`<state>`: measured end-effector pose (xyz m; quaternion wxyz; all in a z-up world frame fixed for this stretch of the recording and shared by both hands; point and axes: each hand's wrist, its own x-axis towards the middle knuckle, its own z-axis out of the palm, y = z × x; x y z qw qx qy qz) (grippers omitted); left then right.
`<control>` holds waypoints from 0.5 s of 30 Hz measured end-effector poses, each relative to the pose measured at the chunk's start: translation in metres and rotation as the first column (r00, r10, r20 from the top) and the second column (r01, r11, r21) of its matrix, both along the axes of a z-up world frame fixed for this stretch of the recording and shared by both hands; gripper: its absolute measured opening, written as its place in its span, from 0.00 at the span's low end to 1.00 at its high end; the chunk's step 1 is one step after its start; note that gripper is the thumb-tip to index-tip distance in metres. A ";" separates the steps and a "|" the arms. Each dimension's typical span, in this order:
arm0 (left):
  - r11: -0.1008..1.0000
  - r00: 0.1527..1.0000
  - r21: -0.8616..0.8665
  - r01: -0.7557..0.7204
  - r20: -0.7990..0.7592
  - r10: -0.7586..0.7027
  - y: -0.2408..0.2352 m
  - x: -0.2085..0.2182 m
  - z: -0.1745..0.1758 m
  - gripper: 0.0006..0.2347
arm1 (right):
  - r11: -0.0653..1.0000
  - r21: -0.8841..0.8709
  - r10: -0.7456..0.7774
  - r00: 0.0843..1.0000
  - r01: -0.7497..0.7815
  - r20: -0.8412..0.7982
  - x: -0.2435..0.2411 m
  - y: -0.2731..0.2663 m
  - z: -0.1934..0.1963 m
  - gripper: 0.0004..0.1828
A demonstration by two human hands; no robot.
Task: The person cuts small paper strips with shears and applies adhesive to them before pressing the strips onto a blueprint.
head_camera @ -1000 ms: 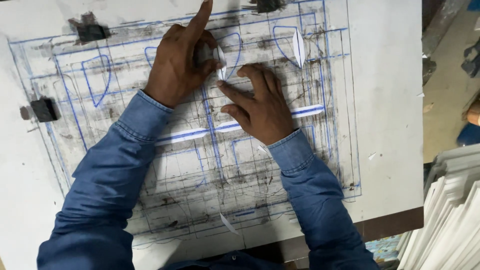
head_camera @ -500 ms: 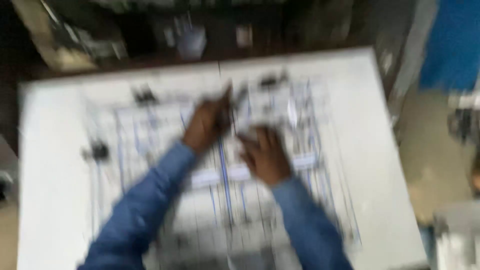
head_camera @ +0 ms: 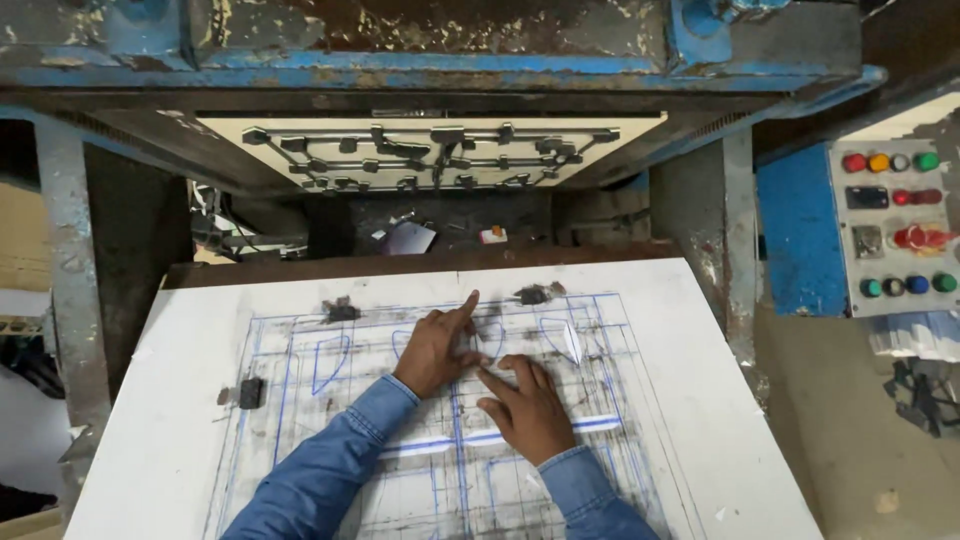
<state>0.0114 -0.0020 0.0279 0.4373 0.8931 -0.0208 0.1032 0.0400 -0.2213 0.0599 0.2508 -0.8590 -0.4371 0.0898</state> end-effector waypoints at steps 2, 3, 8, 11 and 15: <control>0.995 0.995 0.074 -0.061 -0.078 0.067 0.000 0.002 -0.002 0.45 | 1.000 0.013 0.002 1.000 -0.002 -0.005 0.000 0.000 -0.002 0.22; 0.996 0.995 0.073 -0.057 -0.083 0.063 0.000 0.001 -0.002 0.45 | 1.000 0.012 -0.002 1.000 0.002 -0.010 -0.001 0.000 -0.001 0.22; 0.995 0.992 0.008 -0.104 0.069 0.103 0.001 0.010 -0.009 0.46 | 1.000 0.007 -0.010 1.000 0.010 0.001 -0.001 0.000 -0.009 0.20; 0.987 0.984 -0.042 -0.156 -0.090 0.152 0.005 0.025 -0.016 0.51 | 1.000 0.006 -0.012 1.000 0.012 -0.007 -0.001 0.001 -0.006 0.19; 0.984 0.914 0.075 -0.161 -0.365 0.177 0.014 0.050 -0.009 0.53 | 1.000 0.006 -0.016 1.000 0.016 -0.004 -0.001 0.001 -0.003 0.19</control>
